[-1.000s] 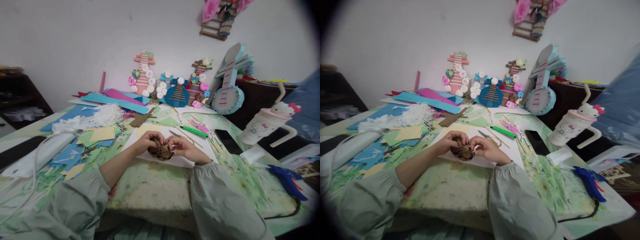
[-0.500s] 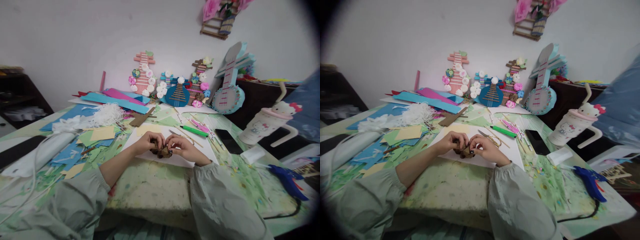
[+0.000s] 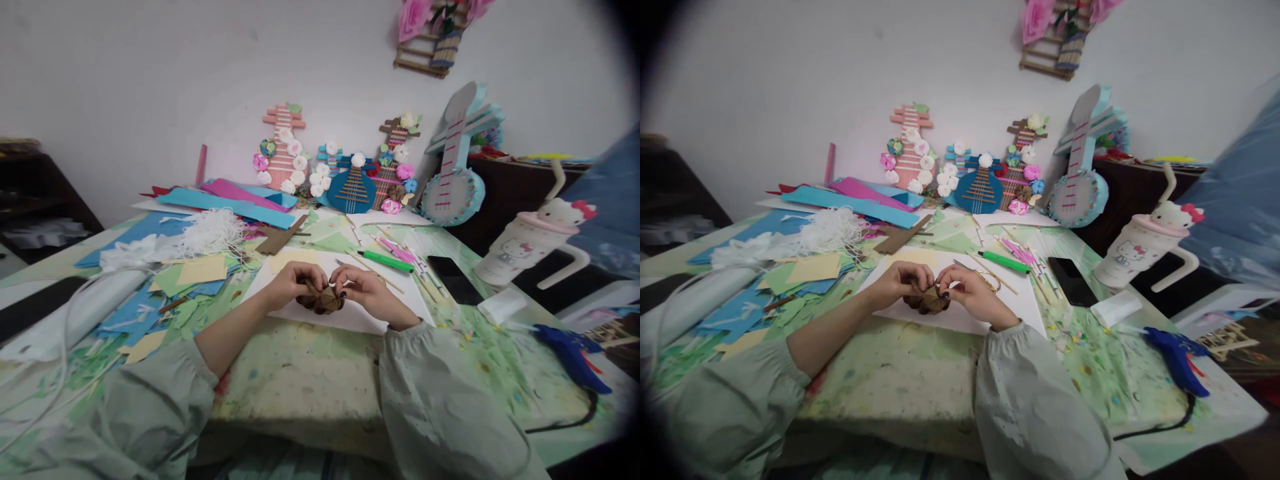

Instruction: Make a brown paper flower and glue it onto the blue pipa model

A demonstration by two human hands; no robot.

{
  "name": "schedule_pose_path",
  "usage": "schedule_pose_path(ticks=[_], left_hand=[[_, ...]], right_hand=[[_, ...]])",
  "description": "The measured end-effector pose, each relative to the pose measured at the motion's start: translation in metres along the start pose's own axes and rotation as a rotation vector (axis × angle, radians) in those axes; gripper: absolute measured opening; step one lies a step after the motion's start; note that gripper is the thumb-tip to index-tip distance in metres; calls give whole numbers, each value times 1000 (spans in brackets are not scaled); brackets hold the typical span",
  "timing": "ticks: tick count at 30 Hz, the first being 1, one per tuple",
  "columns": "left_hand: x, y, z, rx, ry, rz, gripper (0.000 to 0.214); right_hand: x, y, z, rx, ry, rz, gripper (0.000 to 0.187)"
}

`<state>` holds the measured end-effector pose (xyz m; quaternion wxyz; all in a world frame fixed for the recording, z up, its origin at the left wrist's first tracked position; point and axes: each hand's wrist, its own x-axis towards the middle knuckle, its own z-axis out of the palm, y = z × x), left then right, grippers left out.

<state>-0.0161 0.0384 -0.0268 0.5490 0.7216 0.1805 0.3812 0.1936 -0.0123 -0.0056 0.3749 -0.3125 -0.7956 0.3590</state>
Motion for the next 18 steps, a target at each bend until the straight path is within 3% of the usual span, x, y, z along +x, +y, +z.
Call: schedule_pose_path(ticks=[4, 7, 13, 18], left_hand=[[0, 2, 2, 43, 19, -37, 40], [0, 2, 4, 86, 22, -7, 54], [-1, 5, 11, 75, 144, -111, 44], [-1, 7, 16, 49, 215, -135, 34]], right_hand=[[0, -4, 2, -249, 135, -81, 14], [0, -4, 3, -310, 153, -133, 17], [0, -2, 9, -372, 273, -105, 18], [0, 4, 10, -427, 342, 53, 11]])
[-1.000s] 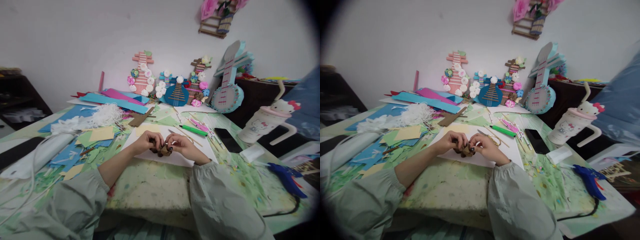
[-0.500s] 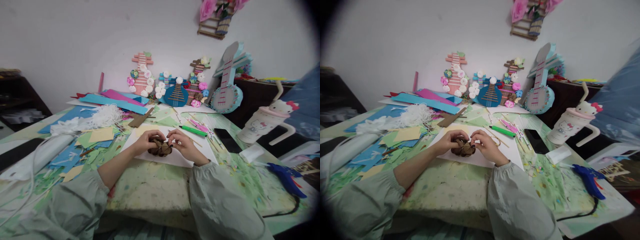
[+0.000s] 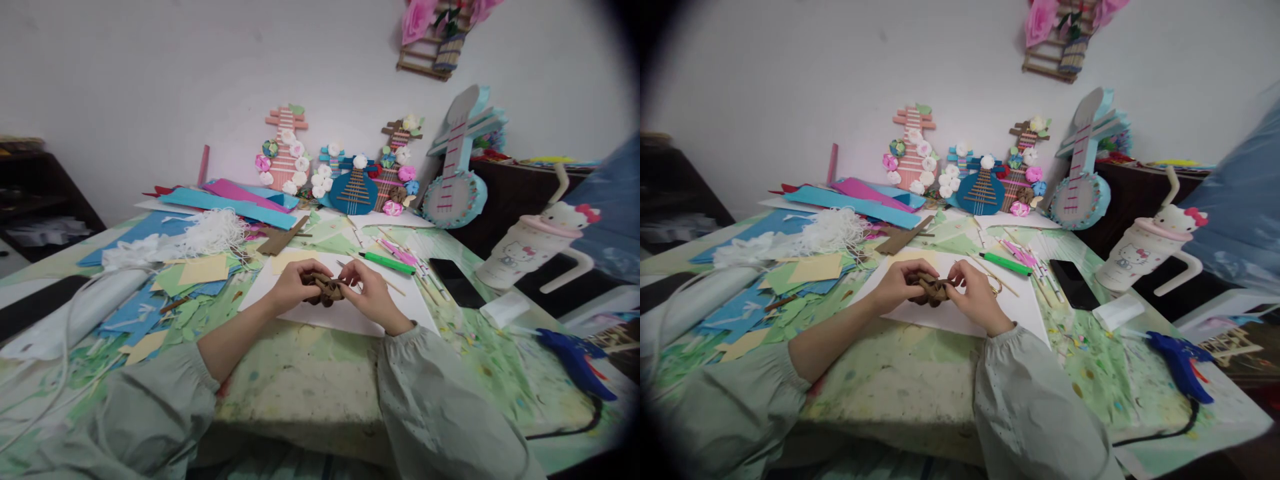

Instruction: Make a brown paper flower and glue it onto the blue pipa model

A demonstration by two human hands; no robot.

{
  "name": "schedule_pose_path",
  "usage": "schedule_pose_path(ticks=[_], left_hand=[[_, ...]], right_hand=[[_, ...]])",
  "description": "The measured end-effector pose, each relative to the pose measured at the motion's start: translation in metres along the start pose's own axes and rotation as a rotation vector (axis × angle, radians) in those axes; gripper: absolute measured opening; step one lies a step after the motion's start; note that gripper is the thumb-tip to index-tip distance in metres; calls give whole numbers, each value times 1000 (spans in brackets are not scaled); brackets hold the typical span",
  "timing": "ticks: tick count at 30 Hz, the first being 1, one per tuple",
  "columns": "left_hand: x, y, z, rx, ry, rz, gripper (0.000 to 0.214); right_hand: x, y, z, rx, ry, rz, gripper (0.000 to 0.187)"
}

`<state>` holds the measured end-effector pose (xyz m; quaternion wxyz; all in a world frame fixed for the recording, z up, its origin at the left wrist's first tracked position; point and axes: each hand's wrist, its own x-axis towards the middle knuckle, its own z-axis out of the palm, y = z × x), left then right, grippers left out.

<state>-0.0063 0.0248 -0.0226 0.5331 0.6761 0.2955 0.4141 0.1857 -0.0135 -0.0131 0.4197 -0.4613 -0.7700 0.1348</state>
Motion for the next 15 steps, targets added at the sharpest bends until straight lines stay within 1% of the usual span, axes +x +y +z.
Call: schedule_pose_path(ticks=[2, 5, 11, 13, 15], left_hand=[[0, 1, 1, -33, 33, 23, 31], [0, 2, 3, -61, 64, 54, 27], [1, 3, 2, 54, 132, 72, 29], [1, 2, 1, 61, 118, 59, 31], [0, 2, 1, 43, 98, 44, 31]], right_hand=[[1, 4, 1, 2, -18, 47, 13], [2, 8, 1, -12, -36, 36, 14], [0, 10, 1, -87, 59, -49, 27], [0, 8, 2, -103, 71, -55, 25], [0, 7, 3, -85, 77, -9, 18]])
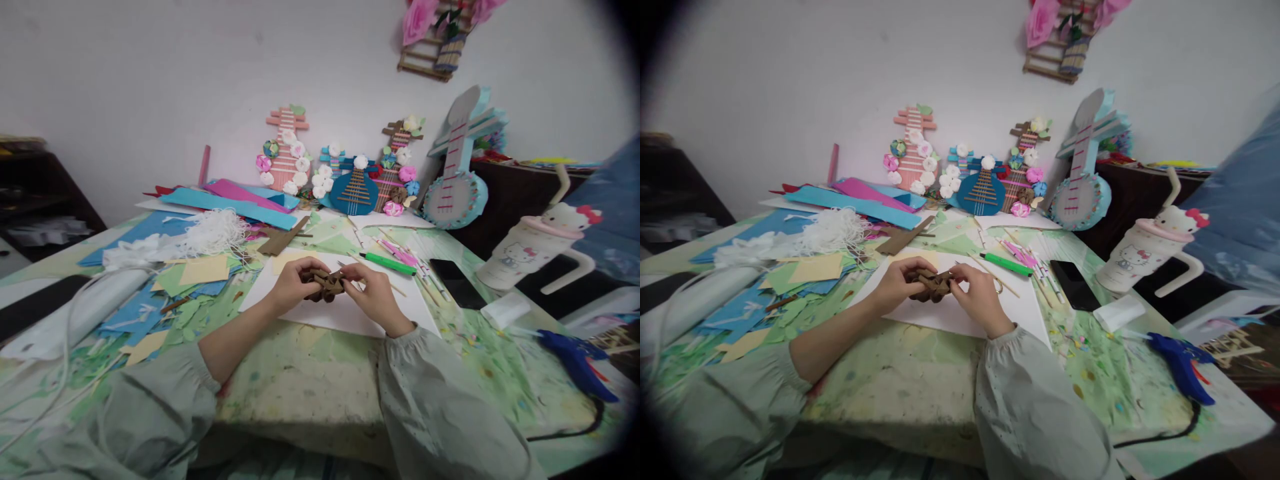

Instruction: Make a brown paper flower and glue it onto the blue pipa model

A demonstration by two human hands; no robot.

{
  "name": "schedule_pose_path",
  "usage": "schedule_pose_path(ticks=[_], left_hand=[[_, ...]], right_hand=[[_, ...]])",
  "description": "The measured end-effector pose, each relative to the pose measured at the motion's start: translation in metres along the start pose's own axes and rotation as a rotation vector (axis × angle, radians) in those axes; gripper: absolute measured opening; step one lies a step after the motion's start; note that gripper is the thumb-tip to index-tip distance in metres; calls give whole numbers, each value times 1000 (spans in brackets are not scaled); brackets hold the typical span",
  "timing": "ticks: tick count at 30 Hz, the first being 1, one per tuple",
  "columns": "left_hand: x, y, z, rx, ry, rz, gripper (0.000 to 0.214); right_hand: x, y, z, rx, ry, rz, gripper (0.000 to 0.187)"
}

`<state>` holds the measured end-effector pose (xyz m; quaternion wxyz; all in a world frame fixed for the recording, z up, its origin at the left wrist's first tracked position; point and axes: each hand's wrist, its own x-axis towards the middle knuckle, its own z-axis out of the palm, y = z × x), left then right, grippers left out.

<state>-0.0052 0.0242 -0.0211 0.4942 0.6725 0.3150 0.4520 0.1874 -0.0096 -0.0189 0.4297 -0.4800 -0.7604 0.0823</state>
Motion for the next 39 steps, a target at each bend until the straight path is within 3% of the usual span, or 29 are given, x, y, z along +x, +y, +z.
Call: schedule_pose_path(ticks=[5, 11, 15, 24, 31, 39], left_hand=[[-1, 0, 2, 2, -57, 15, 29], [0, -5, 3, 259, -121, 194, 40], [0, -8, 3, 332, -136, 221, 39], [1, -3, 3, 326, -92, 148, 30], [1, 0, 5, 215, -39, 15, 23], [3, -4, 5, 166, 43, 13, 19]], right_hand=[[1, -2, 0, 95, 22, 96, 3], [-1, -3, -1, 57, 0, -56, 5], [-3, -7, 0, 27, -22, -156, 7], [-3, -9, 3, -108, 5, -180, 23], [-2, -7, 1, -49, 54, -187, 16], [-4, -12, -1, 38, 63, -145, 12]])
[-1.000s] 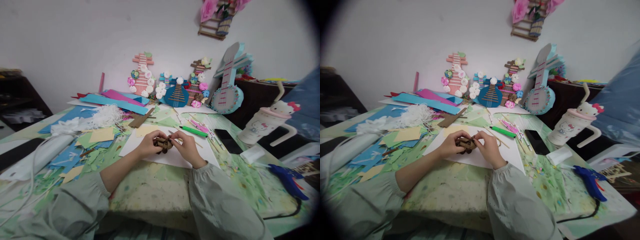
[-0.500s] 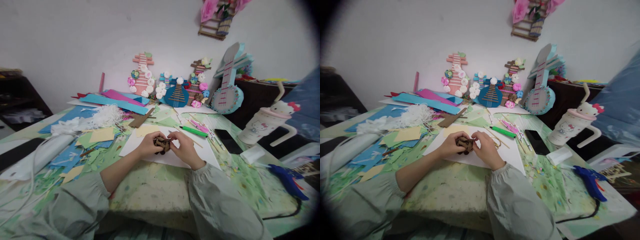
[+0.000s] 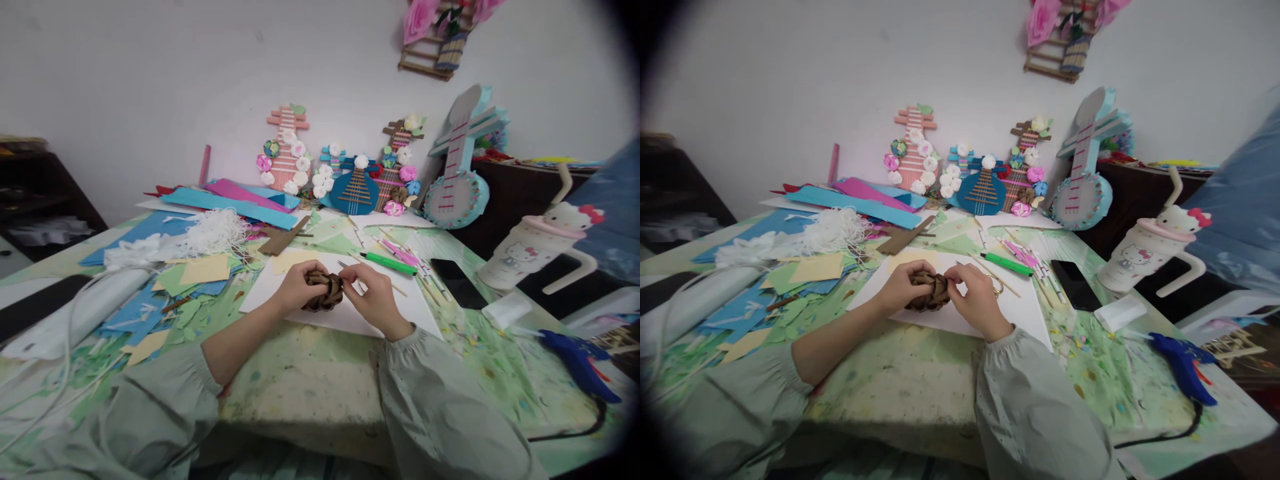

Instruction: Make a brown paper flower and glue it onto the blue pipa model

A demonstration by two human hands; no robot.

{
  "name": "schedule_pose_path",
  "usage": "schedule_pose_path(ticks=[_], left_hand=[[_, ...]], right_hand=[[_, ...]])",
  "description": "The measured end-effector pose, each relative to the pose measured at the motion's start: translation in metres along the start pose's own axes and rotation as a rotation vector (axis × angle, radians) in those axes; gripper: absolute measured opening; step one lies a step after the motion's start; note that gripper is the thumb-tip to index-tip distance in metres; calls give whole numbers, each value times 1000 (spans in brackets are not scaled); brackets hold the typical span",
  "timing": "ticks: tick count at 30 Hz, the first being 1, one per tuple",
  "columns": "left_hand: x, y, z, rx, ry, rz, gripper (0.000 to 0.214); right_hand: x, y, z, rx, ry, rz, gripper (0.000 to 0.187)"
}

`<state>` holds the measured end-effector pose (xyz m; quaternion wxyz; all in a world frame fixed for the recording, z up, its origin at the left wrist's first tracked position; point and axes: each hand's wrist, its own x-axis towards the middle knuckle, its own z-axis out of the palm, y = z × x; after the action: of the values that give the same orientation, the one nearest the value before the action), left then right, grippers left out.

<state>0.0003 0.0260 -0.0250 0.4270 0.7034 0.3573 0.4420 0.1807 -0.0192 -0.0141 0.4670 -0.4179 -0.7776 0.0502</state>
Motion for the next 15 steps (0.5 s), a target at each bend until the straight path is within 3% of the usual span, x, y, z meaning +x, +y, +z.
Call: schedule_pose_path(ticks=[3, 7, 9, 15], left_hand=[[0, -3, 0, -123, 27, -40, 17], [0, -4, 0, -353, 3, -117, 27], [-1, -3, 1, -403, -16, -120, 28], [-2, -1, 2, -340, -52, -86, 26]], right_hand=[[1, -3, -3, 212, -28, 83, 16], [2, -2, -1, 456, -114, 169, 37], [1, -1, 2, 483, -122, 202, 41], [-1, 5, 9, 396, -4, 223, 25]])
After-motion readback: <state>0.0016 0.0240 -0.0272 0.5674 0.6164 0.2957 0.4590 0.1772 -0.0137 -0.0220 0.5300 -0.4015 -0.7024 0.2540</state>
